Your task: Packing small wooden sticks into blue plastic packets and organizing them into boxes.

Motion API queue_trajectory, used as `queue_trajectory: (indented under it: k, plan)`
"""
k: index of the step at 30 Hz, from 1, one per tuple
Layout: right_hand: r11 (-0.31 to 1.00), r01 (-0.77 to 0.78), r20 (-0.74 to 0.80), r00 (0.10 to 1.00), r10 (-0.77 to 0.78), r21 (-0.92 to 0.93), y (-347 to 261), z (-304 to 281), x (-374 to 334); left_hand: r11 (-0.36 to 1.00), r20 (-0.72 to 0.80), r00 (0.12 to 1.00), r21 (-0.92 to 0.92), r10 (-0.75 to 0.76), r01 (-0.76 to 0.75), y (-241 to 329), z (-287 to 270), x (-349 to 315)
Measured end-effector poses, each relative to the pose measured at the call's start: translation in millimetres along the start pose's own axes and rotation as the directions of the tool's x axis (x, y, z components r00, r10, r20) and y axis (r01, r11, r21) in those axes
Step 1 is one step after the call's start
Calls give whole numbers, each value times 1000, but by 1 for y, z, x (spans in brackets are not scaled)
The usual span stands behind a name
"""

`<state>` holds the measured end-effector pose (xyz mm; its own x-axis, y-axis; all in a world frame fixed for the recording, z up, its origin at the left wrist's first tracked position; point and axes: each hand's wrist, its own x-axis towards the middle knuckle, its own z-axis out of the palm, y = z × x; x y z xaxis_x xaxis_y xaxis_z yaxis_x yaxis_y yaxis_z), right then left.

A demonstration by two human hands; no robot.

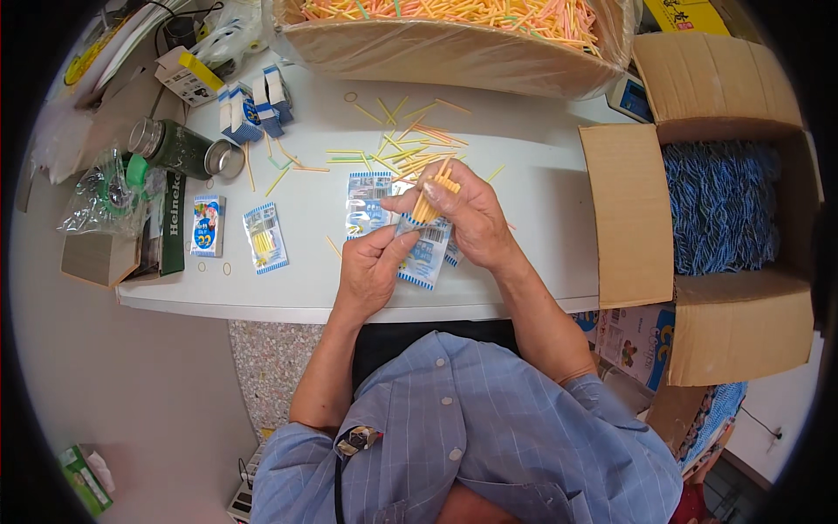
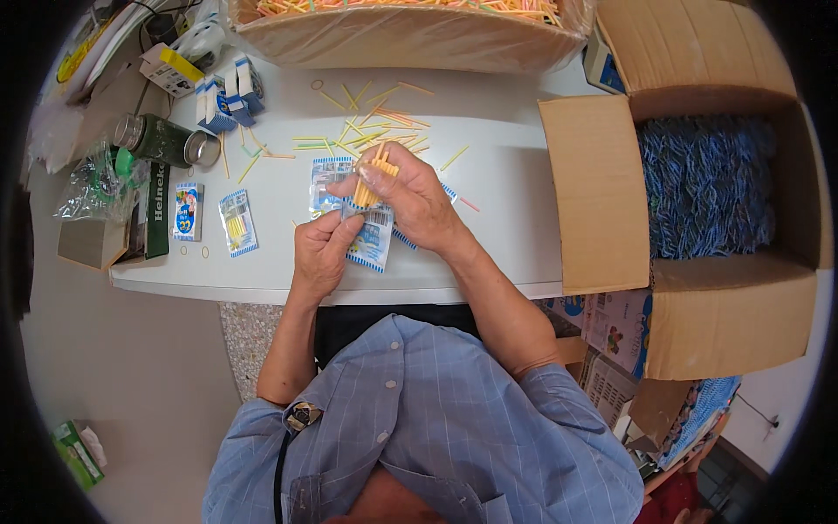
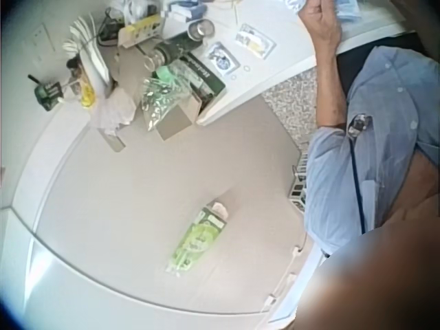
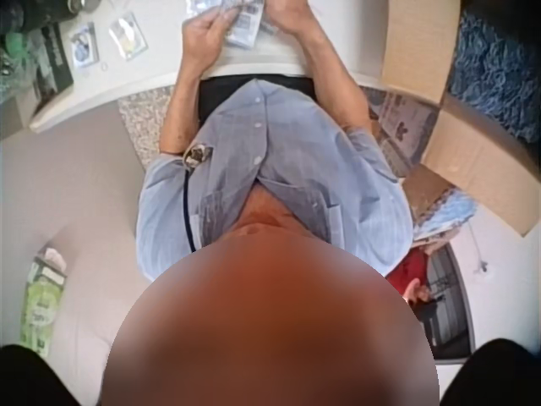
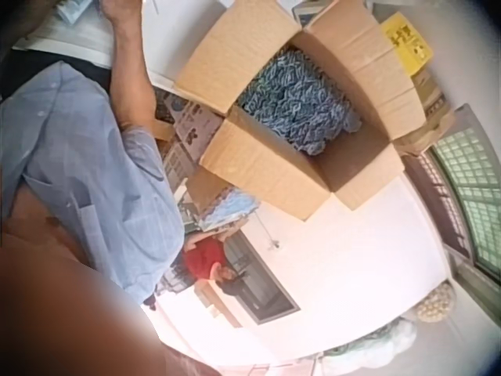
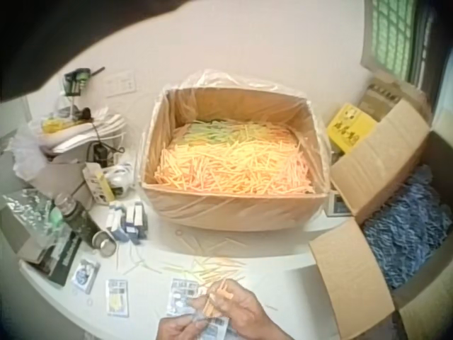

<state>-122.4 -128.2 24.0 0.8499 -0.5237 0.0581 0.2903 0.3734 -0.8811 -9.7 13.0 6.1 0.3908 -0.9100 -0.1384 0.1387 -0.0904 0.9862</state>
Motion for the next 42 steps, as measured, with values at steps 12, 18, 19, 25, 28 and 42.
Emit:
queue_trajectory:
  k: [12,18,19,25,28,42]
  plan:
    - [995,-3,-80,997,-5,-98,10,8,3,965,-146,989,-261,-34,-6,-5,9,-1]
    - [983,35,-69,996,-48,-183,11,2,9,968,-173,984,-252,-36,-9,-5,7,0]
    - [977,42,-69,996,-58,-207,11,2,9,966,-175,984,-259,-32,-15,-6,7,0]
    - [996,87,-202,975,-89,-22,15,2,9,972,-173,984,-235,-41,-1,-11,5,1]
    - [991,100,-212,970,-118,-95,17,-2,11,974,-174,983,-225,-49,8,-12,5,2]
    - [977,64,-108,990,-88,-203,9,1,0,961,-211,977,-276,-24,-36,-11,4,5]
